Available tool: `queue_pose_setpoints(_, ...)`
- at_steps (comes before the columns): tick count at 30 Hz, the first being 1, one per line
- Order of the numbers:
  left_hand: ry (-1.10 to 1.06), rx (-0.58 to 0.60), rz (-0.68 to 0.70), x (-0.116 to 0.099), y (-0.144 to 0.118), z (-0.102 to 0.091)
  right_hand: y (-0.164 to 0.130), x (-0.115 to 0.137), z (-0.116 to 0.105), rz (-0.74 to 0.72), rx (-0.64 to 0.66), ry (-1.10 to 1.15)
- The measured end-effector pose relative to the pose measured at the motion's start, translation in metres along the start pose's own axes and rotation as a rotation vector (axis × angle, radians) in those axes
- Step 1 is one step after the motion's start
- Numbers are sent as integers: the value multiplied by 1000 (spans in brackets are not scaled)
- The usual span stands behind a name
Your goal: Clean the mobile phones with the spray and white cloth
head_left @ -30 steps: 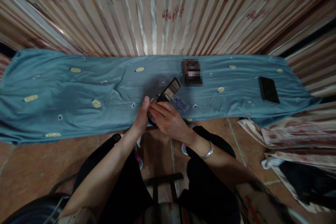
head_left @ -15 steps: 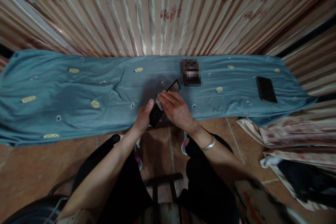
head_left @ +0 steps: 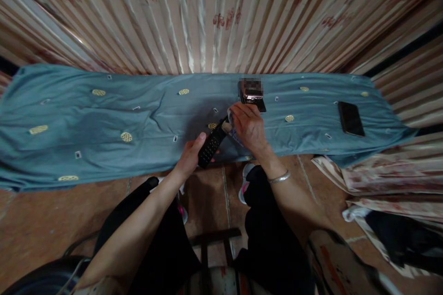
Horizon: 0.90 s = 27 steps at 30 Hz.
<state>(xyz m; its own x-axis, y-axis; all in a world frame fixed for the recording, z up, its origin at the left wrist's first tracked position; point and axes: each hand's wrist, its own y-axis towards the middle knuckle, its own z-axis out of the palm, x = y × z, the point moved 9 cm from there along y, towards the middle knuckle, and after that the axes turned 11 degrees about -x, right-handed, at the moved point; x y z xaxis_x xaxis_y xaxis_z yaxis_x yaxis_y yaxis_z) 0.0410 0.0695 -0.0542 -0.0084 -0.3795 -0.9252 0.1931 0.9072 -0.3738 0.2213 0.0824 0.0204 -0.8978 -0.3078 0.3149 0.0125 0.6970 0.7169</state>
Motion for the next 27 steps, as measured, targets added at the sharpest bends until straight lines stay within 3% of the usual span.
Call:
queue_pose_setpoints(5, -49, 9, -22, 0, -1, 2, 1, -22, -4, 116, -31, 15)
queue_pose_setpoints(12, -175, 50, -69, -2, -4, 10, -4, -58, -9, 488, -122, 166)
queue_pose_setpoints(16, -256, 52, -110, -4, -6, 13, -11, -77, -3, 696, -240, 397)
queue_pose_setpoints(21, -351, 60, -162, -2, -7, 18, -27, -90, 23, 1052, -303, 886)
queue_pose_setpoints(27, -395, 35, -216, -1, -8, 22, -31, -82, 36, 1198, -271, 1139)
